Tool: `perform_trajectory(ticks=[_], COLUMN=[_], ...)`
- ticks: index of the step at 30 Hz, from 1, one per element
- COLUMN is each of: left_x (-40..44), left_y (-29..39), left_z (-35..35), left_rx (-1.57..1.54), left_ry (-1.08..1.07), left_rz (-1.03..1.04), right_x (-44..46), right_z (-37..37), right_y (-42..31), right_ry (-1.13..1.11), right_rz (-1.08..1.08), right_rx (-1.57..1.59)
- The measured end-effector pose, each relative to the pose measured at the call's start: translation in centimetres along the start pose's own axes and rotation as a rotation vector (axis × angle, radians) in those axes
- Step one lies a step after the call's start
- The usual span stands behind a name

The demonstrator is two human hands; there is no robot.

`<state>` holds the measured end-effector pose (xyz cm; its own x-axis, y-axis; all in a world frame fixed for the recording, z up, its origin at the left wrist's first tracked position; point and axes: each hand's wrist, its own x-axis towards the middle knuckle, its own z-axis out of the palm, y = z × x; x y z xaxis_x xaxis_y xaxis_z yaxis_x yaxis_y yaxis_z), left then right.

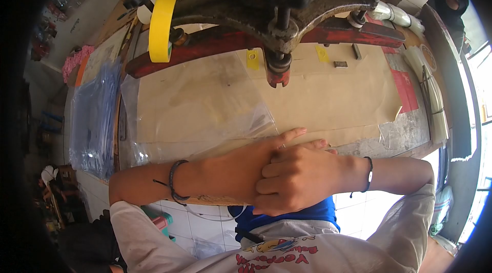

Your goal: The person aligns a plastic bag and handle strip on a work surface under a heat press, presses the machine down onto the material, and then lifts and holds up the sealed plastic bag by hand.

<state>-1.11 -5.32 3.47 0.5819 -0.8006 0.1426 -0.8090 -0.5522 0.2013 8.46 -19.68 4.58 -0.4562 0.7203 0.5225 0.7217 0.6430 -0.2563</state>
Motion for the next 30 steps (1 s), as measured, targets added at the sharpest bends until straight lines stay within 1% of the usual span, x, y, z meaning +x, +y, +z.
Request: perform_trajectory(ticks=[3, 8, 12, 17, 21, 24, 27, 29, 30], left_x=[0.0, -0.1, 0.1, -0.3, -0.3, -0.2, -0.2, 0.0, 0.2], left_y=[0.2, 0.1, -0.1, 0.1, -0.1, 0.1, 0.4, 0.3, 0.3], left_z=[0.7, 0.2, 0.7, 0.3, 0.4, 0.5, 1.1, 2.0, 2.6], left_rx=[-0.020, -0.007, -0.020, 0.029, -0.029, 0.011, 0.074, -0.051, -0.200], left_ry=[0.046, 0.035, 0.070, 0.017, 0.062, 0.058, 0.129, 0.188, 0.204], left_rz=[-0.021, 0.017, -0.005, 0.011, -0.005, -0.025, -0.026, -0.036, -0.048], right_x=[-0.1, 0.0, 0.2, 0.1, 0.1, -0.2, -0.1, -0.2, -0.3], right_z=[0.0, 0.0, -0.6, -0.1, -0.3, -0.1, -0.1, 0.0, 0.1], right_y=[0.0, 0.0, 0.0, -0.1, 0.1, 0.1, 0.0, 0.0, 0.1], right_ry=[0.001, 0.002, -0.035, 0.013, -0.013, -0.016, 0.007, 0.018, 0.025], right_rz=[0.004, 0.008, 0.019, 0.015, 0.027, 0.011, 0.021, 0.020, 0.020], right_rx=[0.001, 0.003, 0.011, 0.016, 0.028, 0.013, 0.021, 0.022, 0.021])
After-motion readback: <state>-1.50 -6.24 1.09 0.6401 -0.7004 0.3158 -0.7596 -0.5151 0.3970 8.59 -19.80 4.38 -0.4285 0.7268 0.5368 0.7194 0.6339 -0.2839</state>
